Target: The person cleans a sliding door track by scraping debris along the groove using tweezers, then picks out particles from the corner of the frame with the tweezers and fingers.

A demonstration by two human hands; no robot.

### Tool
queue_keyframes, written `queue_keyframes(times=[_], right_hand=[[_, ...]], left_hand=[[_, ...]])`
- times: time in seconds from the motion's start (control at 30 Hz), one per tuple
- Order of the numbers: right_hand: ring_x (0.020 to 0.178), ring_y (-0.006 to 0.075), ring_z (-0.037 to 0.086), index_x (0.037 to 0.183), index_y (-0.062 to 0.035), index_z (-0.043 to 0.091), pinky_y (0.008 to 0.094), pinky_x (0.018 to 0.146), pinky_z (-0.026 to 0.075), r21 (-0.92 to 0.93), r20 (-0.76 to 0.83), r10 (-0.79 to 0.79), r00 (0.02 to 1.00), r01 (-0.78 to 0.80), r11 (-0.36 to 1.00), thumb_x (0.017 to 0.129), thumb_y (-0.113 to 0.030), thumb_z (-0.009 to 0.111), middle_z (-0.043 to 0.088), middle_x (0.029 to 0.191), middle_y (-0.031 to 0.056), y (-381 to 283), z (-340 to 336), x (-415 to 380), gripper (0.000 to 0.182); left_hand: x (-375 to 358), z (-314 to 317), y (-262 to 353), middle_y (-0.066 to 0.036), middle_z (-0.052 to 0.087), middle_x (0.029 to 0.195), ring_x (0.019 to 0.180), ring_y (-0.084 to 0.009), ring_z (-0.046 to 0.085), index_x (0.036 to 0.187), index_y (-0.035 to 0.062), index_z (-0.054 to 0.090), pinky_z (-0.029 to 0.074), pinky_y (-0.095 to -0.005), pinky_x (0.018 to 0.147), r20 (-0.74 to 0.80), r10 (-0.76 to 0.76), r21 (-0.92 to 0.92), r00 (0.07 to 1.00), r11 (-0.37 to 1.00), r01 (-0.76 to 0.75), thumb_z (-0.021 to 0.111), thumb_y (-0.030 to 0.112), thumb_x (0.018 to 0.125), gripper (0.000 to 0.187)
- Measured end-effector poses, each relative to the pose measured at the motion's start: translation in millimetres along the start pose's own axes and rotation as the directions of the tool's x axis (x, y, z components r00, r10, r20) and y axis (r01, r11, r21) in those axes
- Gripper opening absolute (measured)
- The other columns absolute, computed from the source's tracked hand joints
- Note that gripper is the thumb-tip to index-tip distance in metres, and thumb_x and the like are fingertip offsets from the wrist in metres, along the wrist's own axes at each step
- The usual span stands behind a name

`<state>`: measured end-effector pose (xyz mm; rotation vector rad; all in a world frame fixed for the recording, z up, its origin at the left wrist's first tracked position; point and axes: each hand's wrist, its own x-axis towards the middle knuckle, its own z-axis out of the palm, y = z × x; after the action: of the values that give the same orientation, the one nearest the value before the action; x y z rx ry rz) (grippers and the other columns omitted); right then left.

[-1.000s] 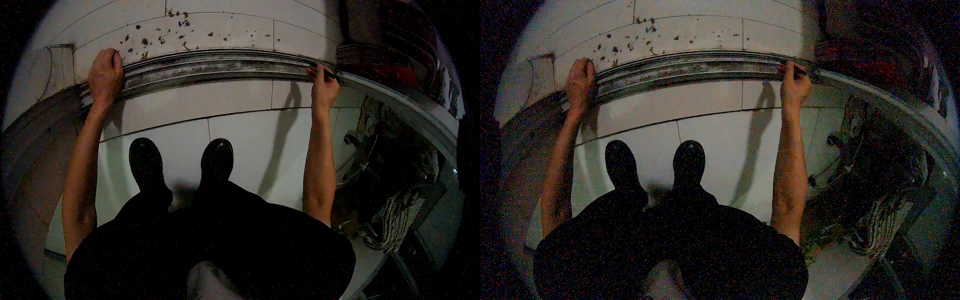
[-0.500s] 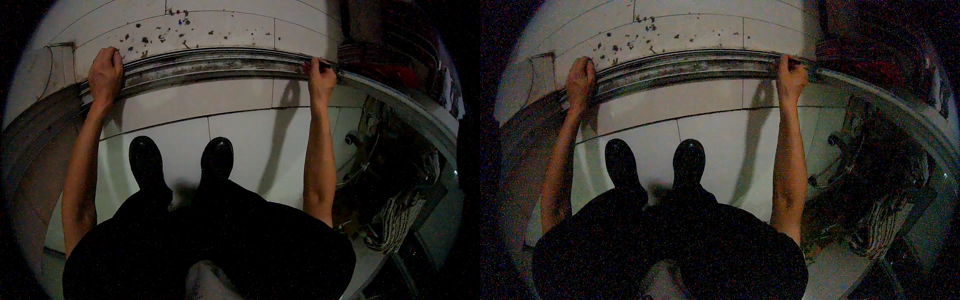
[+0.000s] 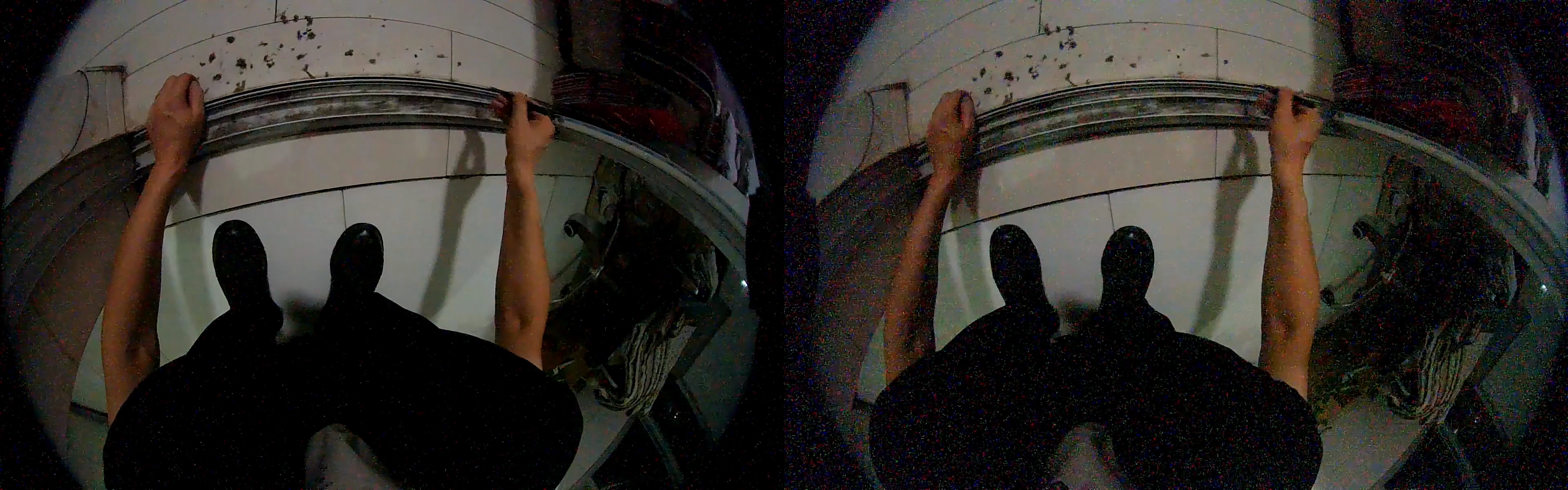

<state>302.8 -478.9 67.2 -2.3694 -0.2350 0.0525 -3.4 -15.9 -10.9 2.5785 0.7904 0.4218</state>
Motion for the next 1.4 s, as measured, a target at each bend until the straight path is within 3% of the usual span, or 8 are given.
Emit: queue_keyframes(times=[0.13,0.23,0.73,0.83,0.93,1.03,1.17,1.4], right_hand=[[0.079,0.0200,0.075,0.102,0.0100,0.071,0.0311,0.077,0.060,0.244,0.020,0.103,0.995,-0.105,0.964,0.103,-0.021,0.065,0.076,0.090,0.0149,-21,-4,-1,0.031],[0.081,0.0213,0.076,0.106,0.0099,0.070,0.0322,0.078,0.061,-0.105,-0.004,0.046,0.999,-0.046,0.993,0.104,-0.021,0.065,0.076,0.091,0.0156,-6,-6,1,0.032],[0.085,0.0190,0.076,0.102,0.0062,0.075,0.0304,0.077,0.057,-0.249,-0.030,-0.061,0.998,0.052,0.967,0.102,-0.028,0.065,0.079,0.090,0.0114,-17,5,-17,0.036],[0.073,0.0302,0.070,0.091,0.0024,0.074,0.0432,0.071,0.054,-0.218,-0.033,-0.091,0.995,0.082,0.972,0.101,-0.039,0.061,0.074,0.080,0.0182,-25,8,-20,0.044],[0.081,0.0174,0.076,0.101,0.0048,0.076,0.0323,0.075,0.057,-0.399,-0.018,-0.058,0.998,0.046,0.916,0.101,-0.032,0.066,0.080,0.087,0.0121,-14,6,-11,0.038],[0.082,0.0193,0.076,0.101,0.0069,0.075,0.0322,0.077,0.059,-0.327,-0.037,0.050,0.998,-0.059,0.943,0.102,-0.028,0.066,0.079,0.090,0.0137,-10,5,-7,0.036],[0.082,0.0222,0.076,0.102,0.0110,0.071,0.0329,0.079,0.062,-0.080,-0.031,-0.011,0.999,0.008,0.997,0.105,-0.020,0.063,0.077,0.094,0.0165,26,4,-3,0.032],[0.089,0.0240,0.076,0.107,0.0123,0.069,0.0339,0.085,0.062,0.300,-0.042,0.096,0.995,-0.079,0.951,0.105,-0.020,0.064,0.076,0.099,0.0180,-48,-3,-17,0.032]], left_hand=[[-1,1,-1,-0.016,0.066,0.096,0.088,-0.0411,0.065,0.099,0.0042,0.065,0.051,-0.0489,0.076,-0.002,-0.004,0.011,1.000,1.000,0.004,0.057,0.021,0.100,0.019],[-1,0,2,-0.016,0.065,0.095,0.088,-0.0410,0.065,0.098,0.0040,0.064,0.051,-0.0487,0.076,-0.005,-0.016,0.022,1.000,1.000,0.016,0.057,0.021,0.100,0.019],[0,0,-1,-0.015,0.067,0.098,0.089,-0.0405,0.066,0.099,0.0047,0.066,0.052,-0.0487,0.078,0.004,-0.001,0.032,1.000,0.999,0.001,0.056,0.022,0.101,0.020],[0,-1,-1,-0.015,0.067,0.098,0.089,-0.0404,0.066,0.099,0.0047,0.066,0.052,-0.0488,0.077,0.003,0.009,0.030,1.000,1.000,-0.009,0.056,0.022,0.101,0.020],[1,-4,2,-0.015,0.067,0.097,0.088,-0.0402,0.066,0.099,0.0046,0.066,0.052,-0.0488,0.077,0.012,0.003,0.014,1.000,1.000,-0.003,0.056,0.022,0.101,0.020],[1,-4,2,-0.016,0.067,0.096,0.088,-0.0398,0.066,0.098,0.0045,0.065,0.051,-0.0489,0.077,0.020,0.003,0.003,1.000,1.000,-0.003,0.056,0.022,0.100,0.020],[2,-2,4,-0.016,0.066,0.095,0.087,-0.0395,0.066,0.098,0.0046,0.065,0.051,-0.0488,0.076,0.005,-0.010,0.018,1.000,1.000,0.010,0.056,0.022,0.100,0.020],[1,2,1,-0.016,0.065,0.095,0.087,-0.0407,0.065,0.097,0.0048,0.065,0.051,-0.0492,0.076,0.015,-0.027,0.029,1.000,0.999,0.027,0.056,0.021,0.100,0.019]])
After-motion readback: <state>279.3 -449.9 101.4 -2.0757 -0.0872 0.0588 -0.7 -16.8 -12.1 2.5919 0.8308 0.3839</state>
